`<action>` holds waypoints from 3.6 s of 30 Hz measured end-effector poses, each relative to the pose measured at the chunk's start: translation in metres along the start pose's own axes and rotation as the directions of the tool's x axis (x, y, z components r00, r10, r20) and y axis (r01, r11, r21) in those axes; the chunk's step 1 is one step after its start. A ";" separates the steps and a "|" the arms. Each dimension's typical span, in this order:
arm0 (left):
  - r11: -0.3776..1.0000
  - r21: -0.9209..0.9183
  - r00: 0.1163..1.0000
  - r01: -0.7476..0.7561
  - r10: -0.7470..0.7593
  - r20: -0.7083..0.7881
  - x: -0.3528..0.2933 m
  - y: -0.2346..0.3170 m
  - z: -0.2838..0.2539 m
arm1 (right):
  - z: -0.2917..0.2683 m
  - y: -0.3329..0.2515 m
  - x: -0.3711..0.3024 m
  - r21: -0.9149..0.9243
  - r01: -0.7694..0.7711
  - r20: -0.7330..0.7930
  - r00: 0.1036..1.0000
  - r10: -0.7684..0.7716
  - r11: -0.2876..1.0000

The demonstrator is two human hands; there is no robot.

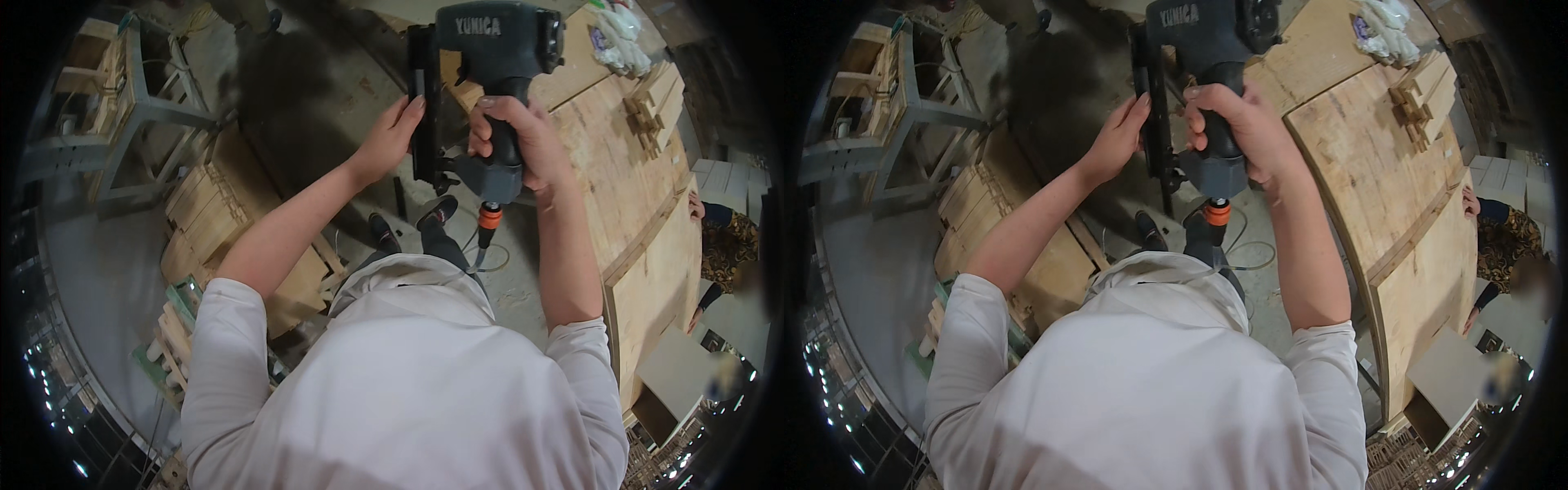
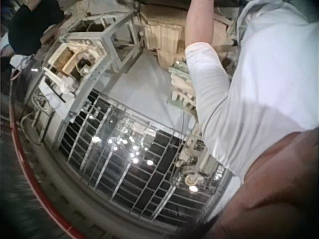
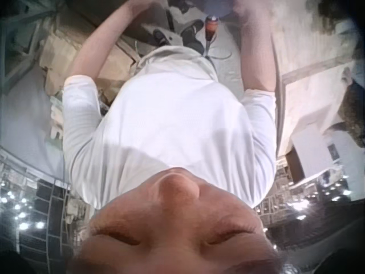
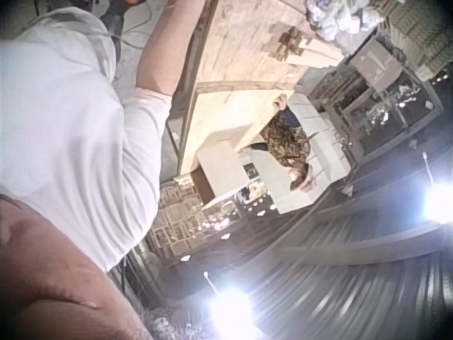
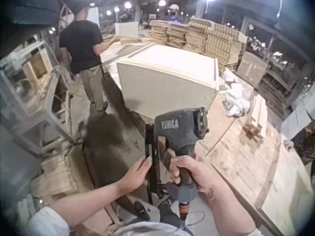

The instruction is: The person assembles white wooden boxes by attaching thin wooden strips to the edges using a pneumatic nail gun. They position the strips, secure them with the tool, and pass the completed unit to a coworker. The process is repeated for multiple boxes in a workshop setting.

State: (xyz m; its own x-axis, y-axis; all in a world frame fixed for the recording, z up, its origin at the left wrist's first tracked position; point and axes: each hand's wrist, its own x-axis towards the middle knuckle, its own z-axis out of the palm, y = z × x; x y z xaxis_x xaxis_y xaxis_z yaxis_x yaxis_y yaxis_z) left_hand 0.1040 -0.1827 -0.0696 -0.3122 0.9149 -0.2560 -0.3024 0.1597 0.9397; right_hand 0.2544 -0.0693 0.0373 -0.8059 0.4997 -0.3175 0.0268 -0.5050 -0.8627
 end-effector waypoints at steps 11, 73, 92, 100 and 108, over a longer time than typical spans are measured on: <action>0.848 -0.489 0.978 0.203 -0.201 0.056 -0.104 -0.110 0.088 | -0.016 0.055 -0.093 -0.244 -0.317 -0.194 0.942 0.274 0.916; 0.673 0.347 0.449 -0.653 0.713 -0.539 -0.365 -0.057 0.169 | 0.049 0.096 -0.241 0.010 0.264 0.775 0.607 -0.174 0.964; 0.985 0.040 0.795 0.170 -0.113 -0.595 -0.167 -0.062 0.155 | -0.064 0.090 -0.166 0.252 -0.377 0.329 0.900 0.288 0.891; 0.915 -0.035 0.814 0.401 -0.374 -0.444 -0.092 -0.111 0.168 | -0.126 0.115 -0.149 0.389 -0.362 0.142 0.932 0.334 0.847; 0.896 -0.292 0.909 0.334 -0.388 -0.154 -0.120 -0.100 0.158 | -0.207 0.114 -0.153 0.657 -0.166 -0.001 0.975 0.221 0.735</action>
State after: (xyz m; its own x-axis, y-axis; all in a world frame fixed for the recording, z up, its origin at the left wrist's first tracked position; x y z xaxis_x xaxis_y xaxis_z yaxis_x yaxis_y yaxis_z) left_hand 0.3141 -0.2502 -0.0965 -0.3046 0.7124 -0.6323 -0.6384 0.3400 0.6906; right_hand 0.5027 -0.0579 -0.0939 -0.7792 0.3766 -0.5011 -0.2352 -0.9167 -0.3231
